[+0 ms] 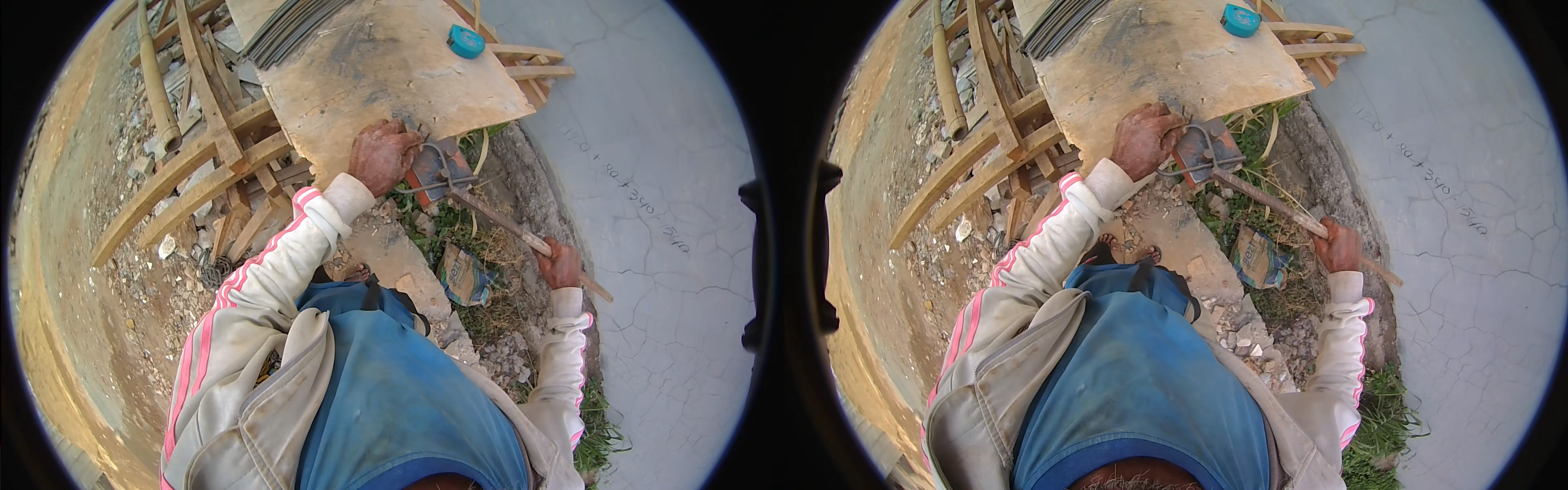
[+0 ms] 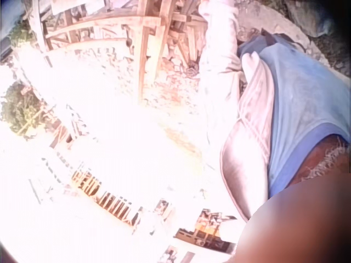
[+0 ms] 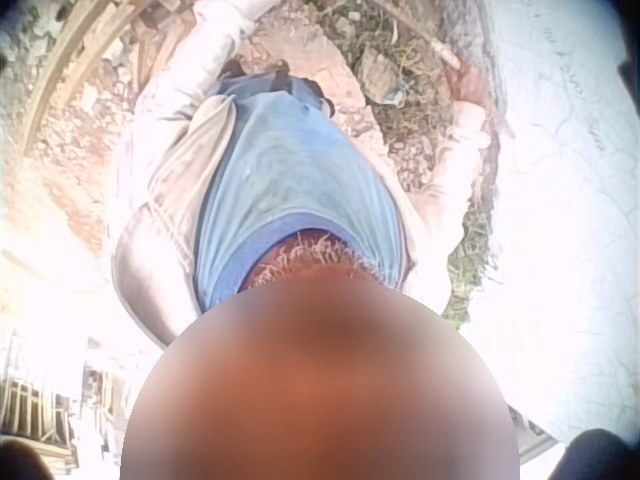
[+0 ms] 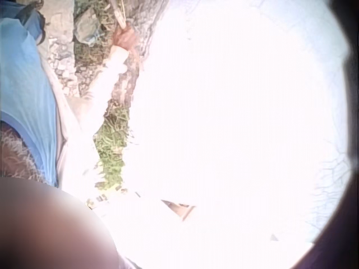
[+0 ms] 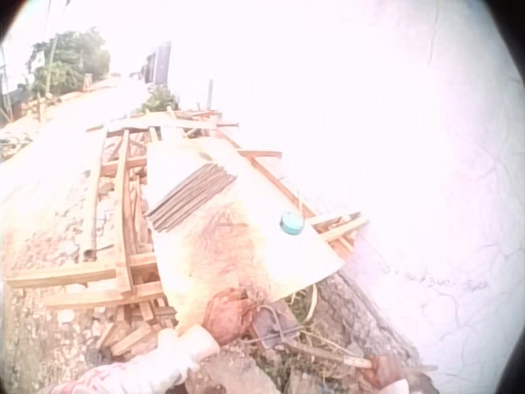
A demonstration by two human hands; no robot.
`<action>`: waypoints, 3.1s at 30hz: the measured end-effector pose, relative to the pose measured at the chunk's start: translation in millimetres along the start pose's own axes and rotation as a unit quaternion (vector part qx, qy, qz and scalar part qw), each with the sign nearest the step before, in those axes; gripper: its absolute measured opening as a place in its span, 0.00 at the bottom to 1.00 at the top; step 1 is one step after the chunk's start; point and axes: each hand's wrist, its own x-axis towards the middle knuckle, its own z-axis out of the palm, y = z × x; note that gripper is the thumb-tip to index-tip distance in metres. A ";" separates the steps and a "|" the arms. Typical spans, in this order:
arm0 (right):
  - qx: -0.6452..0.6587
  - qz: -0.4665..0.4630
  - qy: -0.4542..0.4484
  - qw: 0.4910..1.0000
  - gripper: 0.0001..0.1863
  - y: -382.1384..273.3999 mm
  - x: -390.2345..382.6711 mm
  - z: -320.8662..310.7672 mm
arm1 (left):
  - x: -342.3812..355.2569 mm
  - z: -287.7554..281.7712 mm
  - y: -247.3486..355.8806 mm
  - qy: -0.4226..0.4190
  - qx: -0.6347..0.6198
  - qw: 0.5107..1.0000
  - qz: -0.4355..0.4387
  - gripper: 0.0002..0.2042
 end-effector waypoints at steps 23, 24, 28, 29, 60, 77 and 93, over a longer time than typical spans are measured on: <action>0.008 -0.027 0.024 0.999 0.14 3.9 13.1 9.2 | -0.3 -1.0 2.3 -0.012 0.007 1.000 -0.006 0.07; 0.015 -0.033 0.041 0.998 0.15 2.7 12.5 9.3 | 0.1 -1.6 2.2 -0.009 0.011 1.000 -0.003 0.07; -0.004 -0.011 0.062 0.998 0.20 -2.7 9.0 5.5 | 1.0 -1.9 1.3 -0.019 0.015 1.000 -0.001 0.08; -0.016 -0.005 0.063 0.998 0.21 -4.6 7.9 5.2 | 0.9 -1.7 1.1 -0.020 0.017 1.000 0.001 0.08; 0.024 0.422 0.061 0.904 0.16 -213.4 -125.8 40.4 | 5.4 5.9 -4.0 -0.038 0.056 0.997 0.041 0.11; 0.318 0.399 0.054 0.859 0.25 -317.9 -167.1 46.1 | 19.2 -2.4 -8.6 -0.152 0.020 0.987 0.037 0.12; 0.254 0.389 0.120 0.877 0.26 -322.2 -165.9 43.0 | 19.3 6.2 -15.8 -0.108 0.025 0.991 0.074 0.10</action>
